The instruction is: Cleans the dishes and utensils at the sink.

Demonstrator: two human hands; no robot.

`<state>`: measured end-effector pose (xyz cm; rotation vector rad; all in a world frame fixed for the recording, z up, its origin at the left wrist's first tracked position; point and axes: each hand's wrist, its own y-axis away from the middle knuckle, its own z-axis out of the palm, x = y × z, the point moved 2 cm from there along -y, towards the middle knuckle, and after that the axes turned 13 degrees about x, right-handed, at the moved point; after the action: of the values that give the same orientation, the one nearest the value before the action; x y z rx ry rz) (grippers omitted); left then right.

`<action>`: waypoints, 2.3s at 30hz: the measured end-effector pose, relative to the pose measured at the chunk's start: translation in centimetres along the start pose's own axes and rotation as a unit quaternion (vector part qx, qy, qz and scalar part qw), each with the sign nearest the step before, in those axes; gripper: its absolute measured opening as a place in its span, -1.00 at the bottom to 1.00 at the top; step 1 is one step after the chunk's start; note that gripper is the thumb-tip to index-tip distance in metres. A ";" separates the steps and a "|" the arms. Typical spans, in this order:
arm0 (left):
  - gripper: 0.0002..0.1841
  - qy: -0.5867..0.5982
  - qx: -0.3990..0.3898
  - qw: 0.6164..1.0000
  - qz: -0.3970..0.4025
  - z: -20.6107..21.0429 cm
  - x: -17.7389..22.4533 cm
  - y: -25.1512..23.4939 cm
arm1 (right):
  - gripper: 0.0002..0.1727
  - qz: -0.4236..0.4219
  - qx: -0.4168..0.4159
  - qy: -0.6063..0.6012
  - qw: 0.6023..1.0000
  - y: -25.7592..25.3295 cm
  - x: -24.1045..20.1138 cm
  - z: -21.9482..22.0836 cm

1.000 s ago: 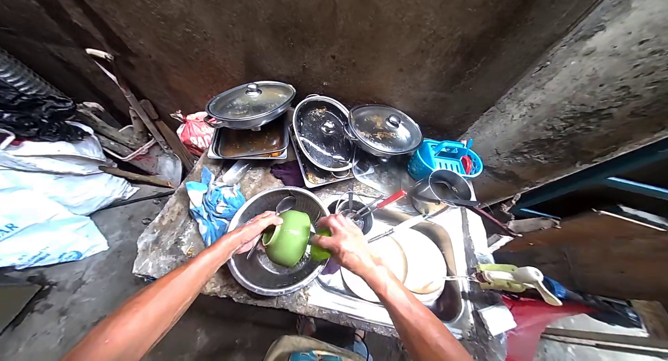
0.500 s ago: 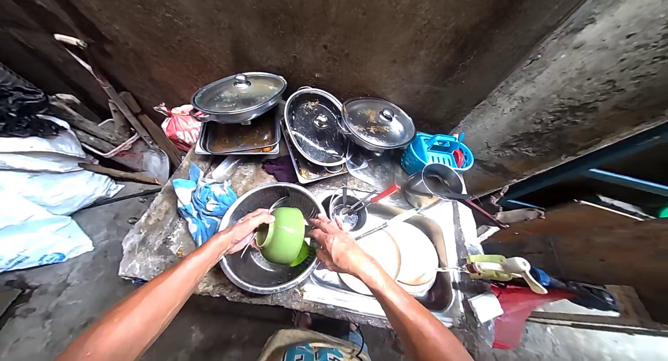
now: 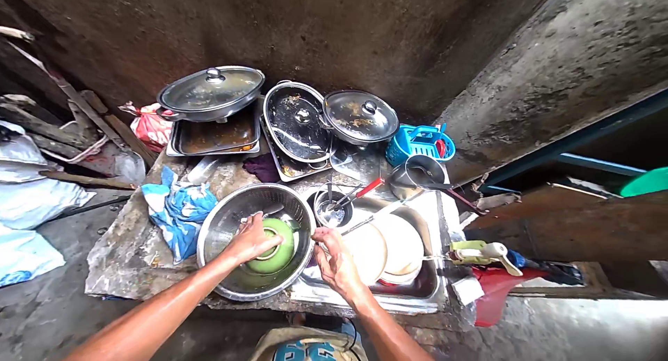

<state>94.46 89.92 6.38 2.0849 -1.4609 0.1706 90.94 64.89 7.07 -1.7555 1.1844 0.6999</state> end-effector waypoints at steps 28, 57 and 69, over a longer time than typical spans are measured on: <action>-0.59 0.251 0.276 0.906 0.199 -0.3 4.9 8.6 | -0.59 0.107 -0.275 0.472 0.831 -4.8 16.2 -10.7; -0.70 0.130 -0.175 0.974 0.060 23.3 27.0 4.5 | -0.41 0.212 -0.024 0.474 0.855 6.9 16.9 -32.2; -0.67 0.105 -0.141 0.982 0.065 22.7 25.3 2.7 | -0.66 0.035 0.070 0.403 0.912 14.6 18.4 -32.7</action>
<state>96.95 56.68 -0.65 1.6933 -1.4033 0.2132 83.86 25.58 1.72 -1.9372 1.7893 -0.1257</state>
